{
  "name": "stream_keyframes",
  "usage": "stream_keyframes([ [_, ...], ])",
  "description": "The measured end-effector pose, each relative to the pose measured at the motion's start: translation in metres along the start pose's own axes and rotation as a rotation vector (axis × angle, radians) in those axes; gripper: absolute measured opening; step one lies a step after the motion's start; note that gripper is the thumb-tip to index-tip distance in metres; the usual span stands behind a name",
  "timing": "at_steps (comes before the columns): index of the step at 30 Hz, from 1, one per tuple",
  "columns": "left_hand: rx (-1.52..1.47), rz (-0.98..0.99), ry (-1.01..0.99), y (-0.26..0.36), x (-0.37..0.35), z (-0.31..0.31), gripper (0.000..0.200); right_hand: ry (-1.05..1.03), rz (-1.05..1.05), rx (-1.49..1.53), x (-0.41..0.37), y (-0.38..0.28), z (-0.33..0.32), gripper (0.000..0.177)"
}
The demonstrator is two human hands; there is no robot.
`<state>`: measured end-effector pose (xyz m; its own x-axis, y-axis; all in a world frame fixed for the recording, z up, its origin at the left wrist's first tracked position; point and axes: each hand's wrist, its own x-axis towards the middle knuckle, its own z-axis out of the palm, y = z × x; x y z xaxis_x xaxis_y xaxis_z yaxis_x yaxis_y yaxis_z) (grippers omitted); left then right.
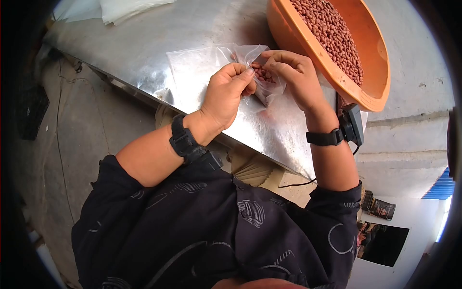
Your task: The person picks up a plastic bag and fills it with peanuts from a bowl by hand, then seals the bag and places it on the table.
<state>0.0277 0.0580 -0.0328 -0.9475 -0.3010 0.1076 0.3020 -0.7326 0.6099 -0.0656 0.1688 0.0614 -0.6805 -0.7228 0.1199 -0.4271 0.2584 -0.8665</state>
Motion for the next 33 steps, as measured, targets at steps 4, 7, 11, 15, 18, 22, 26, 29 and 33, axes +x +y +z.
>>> stream_keyframes([
  [4, 0.012, -0.002, 0.008, -0.001, 0.0, 0.0, 0.008, 0.159, -0.383, -0.33, -0.018, -0.057, -0.025, 0.014],
  [7, 0.003, 0.012, -0.027, -0.002, -0.001, 0.0, 0.008, 0.31, -0.452, -0.577, 0.001, -0.074, -0.076, 0.018],
  [11, 0.005, 0.004, -0.022, -0.001, -0.001, 0.001, 0.008, -0.112, 0.08, -0.595, 0.036, -0.029, -0.134, 0.04],
  [15, 0.006, 0.011, -0.031, 0.0, 0.0, -0.001, 0.007, -0.286, 0.307, -0.622, 0.031, -0.029, -0.124, 0.037],
  [18, 0.005, 0.014, -0.009, -0.002, -0.001, 0.001, 0.01, -0.32, 0.317, -0.599, 0.031, -0.024, -0.129, 0.033],
  [22, -0.028, 0.028, -0.001, -0.002, -0.001, 0.003, 0.011, -0.212, 0.159, -0.738, 0.036, -0.012, -0.137, 0.026],
  [26, 0.001, 0.022, -0.031, -0.002, 0.001, -0.001, 0.007, -0.017, 0.012, -0.983, 0.038, -0.012, -0.136, 0.023],
  [29, 0.001, 0.018, -0.025, -0.001, 0.001, -0.001, 0.007, 0.103, -0.041, -1.075, 0.041, -0.011, -0.14, 0.023],
  [33, -0.016, 0.012, -0.026, -0.002, 0.002, -0.002, 0.007, 0.359, -0.082, -0.573, 0.034, -0.033, -0.133, 0.02],
])
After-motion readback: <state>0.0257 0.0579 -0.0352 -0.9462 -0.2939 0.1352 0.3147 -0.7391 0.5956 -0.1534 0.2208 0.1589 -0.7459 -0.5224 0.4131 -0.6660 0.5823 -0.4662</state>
